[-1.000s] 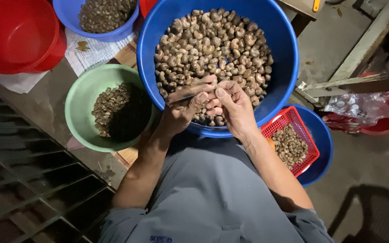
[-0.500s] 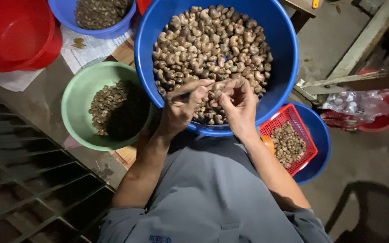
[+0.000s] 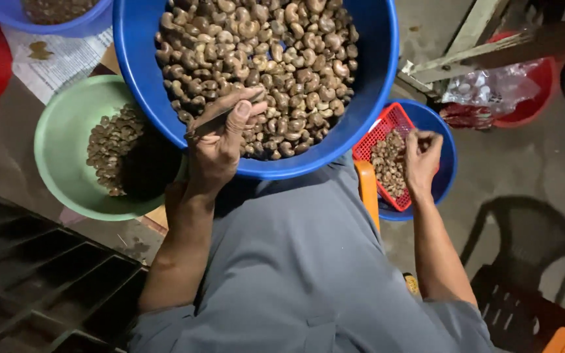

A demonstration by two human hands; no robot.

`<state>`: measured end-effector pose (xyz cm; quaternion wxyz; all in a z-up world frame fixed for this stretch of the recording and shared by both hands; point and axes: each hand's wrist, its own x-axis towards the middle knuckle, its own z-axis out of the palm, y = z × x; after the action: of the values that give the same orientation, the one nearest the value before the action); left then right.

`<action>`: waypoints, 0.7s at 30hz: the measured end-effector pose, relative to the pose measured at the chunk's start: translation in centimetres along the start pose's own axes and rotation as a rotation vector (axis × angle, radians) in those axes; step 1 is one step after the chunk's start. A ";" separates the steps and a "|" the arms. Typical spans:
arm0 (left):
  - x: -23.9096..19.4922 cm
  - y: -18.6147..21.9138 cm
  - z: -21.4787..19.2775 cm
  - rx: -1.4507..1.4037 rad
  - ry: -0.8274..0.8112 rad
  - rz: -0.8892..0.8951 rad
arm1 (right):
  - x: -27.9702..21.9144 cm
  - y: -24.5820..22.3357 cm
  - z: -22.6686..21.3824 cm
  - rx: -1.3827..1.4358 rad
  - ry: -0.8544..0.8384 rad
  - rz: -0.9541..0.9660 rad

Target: The person sorts cashew nuts from a large blue basin into a smaller red basket using both hands. They pick up handfuls of nuts, sift through them, and transfer the selected ones into the basket. The person also uses a small knife to cut or trim individual cashews before placing them into the basket.

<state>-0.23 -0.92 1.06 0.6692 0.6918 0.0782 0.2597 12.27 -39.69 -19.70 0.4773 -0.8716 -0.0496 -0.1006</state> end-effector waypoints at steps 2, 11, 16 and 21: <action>-0.1 -0.5 -0.6 0.077 -0.013 0.031 | -0.7 2.4 -0.6 -0.284 -0.173 0.149; 1.4 -0.2 -3.0 0.320 0.034 0.135 | 4.7 -19.8 0.8 0.046 -0.063 -0.513; 1.8 -1.4 -3.6 0.481 0.156 0.221 | 5.6 -26.7 8.5 -0.101 -0.314 -0.789; 1.0 -0.8 -3.4 0.462 0.218 0.189 | 3.6 -30.4 17.3 -0.432 -0.665 -1.035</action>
<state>-0.73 2.62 0.40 0.4540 0.7985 0.1421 0.3690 12.47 -8.74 -2.94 0.1405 -0.7959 -0.5867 -0.0502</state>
